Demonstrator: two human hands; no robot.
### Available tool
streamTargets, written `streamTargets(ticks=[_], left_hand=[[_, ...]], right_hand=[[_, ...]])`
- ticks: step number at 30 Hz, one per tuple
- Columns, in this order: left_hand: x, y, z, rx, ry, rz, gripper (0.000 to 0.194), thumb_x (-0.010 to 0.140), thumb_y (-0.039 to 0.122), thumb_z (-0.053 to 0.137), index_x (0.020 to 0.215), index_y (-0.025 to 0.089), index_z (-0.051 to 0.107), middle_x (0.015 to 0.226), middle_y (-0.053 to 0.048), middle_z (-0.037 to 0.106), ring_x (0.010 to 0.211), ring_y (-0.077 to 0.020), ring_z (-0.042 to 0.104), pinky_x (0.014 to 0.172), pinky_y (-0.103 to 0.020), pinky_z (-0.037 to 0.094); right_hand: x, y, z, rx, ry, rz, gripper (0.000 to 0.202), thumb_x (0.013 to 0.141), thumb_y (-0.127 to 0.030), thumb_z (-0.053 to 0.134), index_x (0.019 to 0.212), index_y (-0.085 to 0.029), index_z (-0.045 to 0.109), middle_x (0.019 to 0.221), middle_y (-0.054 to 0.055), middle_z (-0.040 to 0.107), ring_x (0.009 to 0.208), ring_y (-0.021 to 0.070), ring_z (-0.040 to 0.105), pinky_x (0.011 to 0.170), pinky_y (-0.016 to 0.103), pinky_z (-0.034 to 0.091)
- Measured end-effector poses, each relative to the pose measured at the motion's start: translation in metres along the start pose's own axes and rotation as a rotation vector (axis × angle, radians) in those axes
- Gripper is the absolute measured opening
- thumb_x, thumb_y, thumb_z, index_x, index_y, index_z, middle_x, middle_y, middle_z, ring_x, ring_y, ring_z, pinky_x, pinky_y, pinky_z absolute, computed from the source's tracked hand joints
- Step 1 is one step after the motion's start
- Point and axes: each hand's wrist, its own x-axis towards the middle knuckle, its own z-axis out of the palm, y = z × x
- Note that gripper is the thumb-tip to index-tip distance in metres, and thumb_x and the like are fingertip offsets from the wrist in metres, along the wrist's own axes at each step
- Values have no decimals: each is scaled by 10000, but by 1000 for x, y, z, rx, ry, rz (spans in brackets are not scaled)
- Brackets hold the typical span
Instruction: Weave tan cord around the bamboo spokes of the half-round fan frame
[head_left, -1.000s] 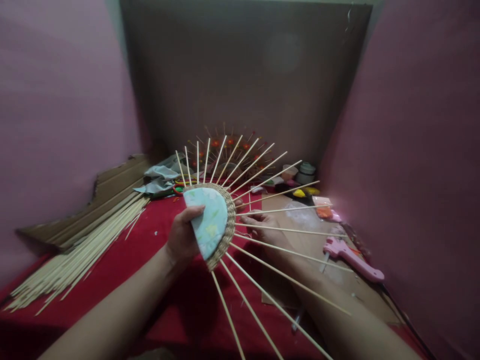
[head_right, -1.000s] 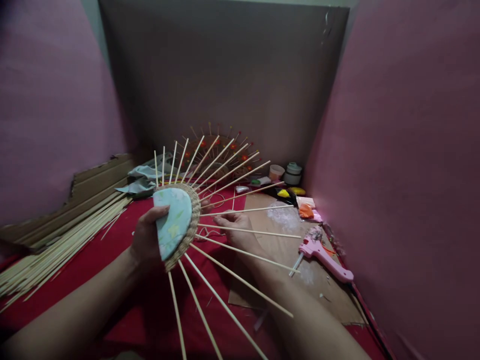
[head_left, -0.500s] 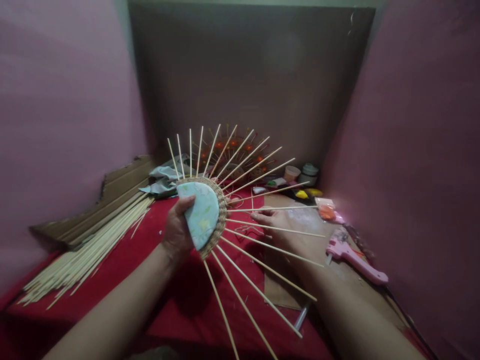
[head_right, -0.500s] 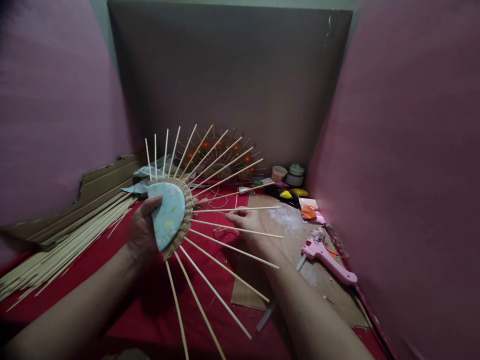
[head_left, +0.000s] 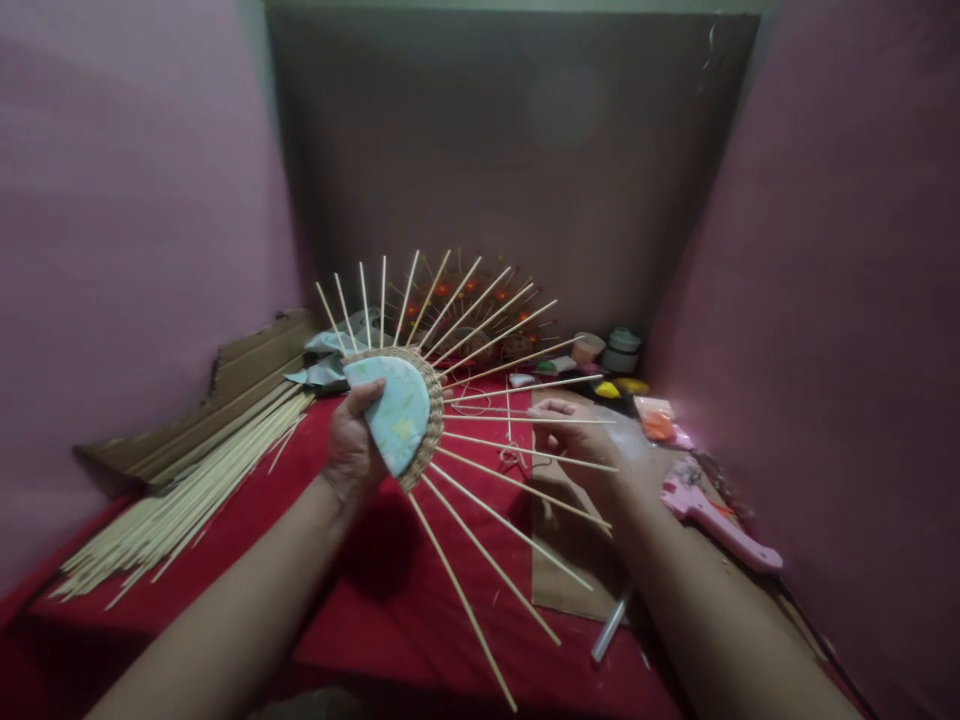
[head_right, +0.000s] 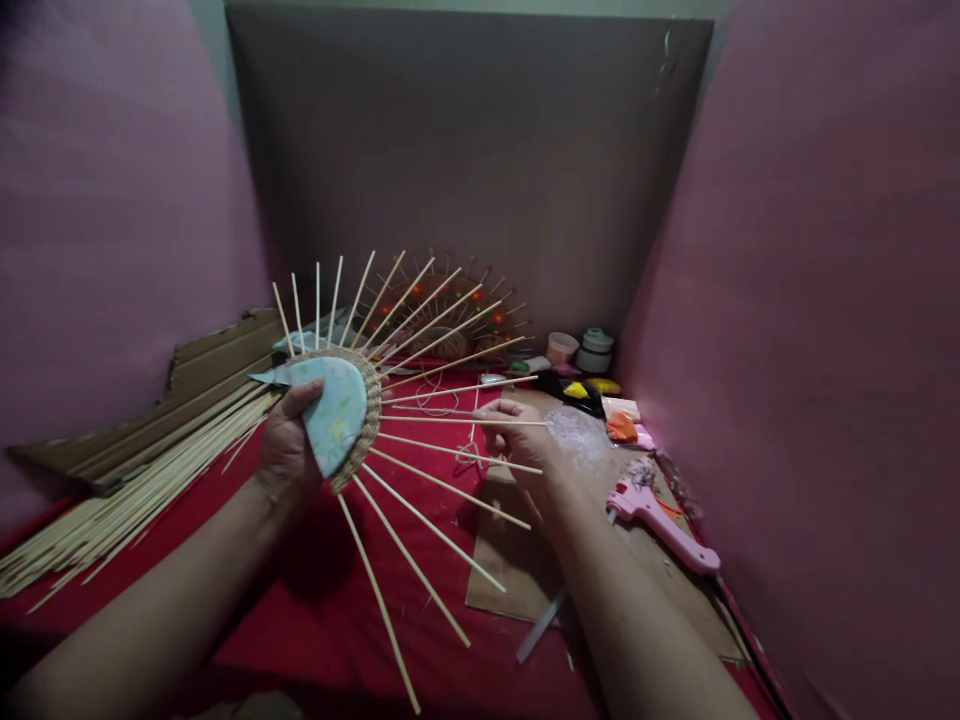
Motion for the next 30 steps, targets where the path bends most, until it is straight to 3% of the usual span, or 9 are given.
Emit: streamTargets(ticks=[6, 13, 21, 30], left_hand=[[6, 2, -5, 22, -24, 26, 237, 713, 130, 504, 899, 118, 651, 732, -77, 708, 645, -211, 679, 618, -305, 578], [10, 5, -5, 24, -68, 54, 228, 710, 103, 492, 875, 108, 649, 748, -78, 709, 649, -207, 678, 632, -319, 580], [21, 14, -8, -4, 31, 192, 195, 709, 47, 488, 809, 122, 637, 696, -46, 699, 633, -179, 679, 680, -280, 574], [20, 16, -6, -29, 51, 180, 186, 758, 85, 460, 834, 116, 627, 682, -48, 698, 650, -178, 678, 712, -297, 569]], right_hand=[[1, -12, -18, 238, -130, -27, 215, 589, -202, 706, 570, -184, 493, 531, -71, 338, 471, 65, 271, 486, 244, 215], [0, -13, -25, 212, -174, -143, 202, 613, -224, 671, 548, -194, 482, 510, -74, 263, 463, 72, 173, 481, 264, 138], [5, -10, -30, -44, -34, -247, 124, 582, -272, 704, 547, -180, 629, 416, -69, 331, 435, 64, 226, 478, 270, 135], [10, -4, -35, 13, -64, -96, 150, 584, -263, 722, 607, -161, 615, 475, -81, 333, 428, 34, 193, 455, 241, 104]])
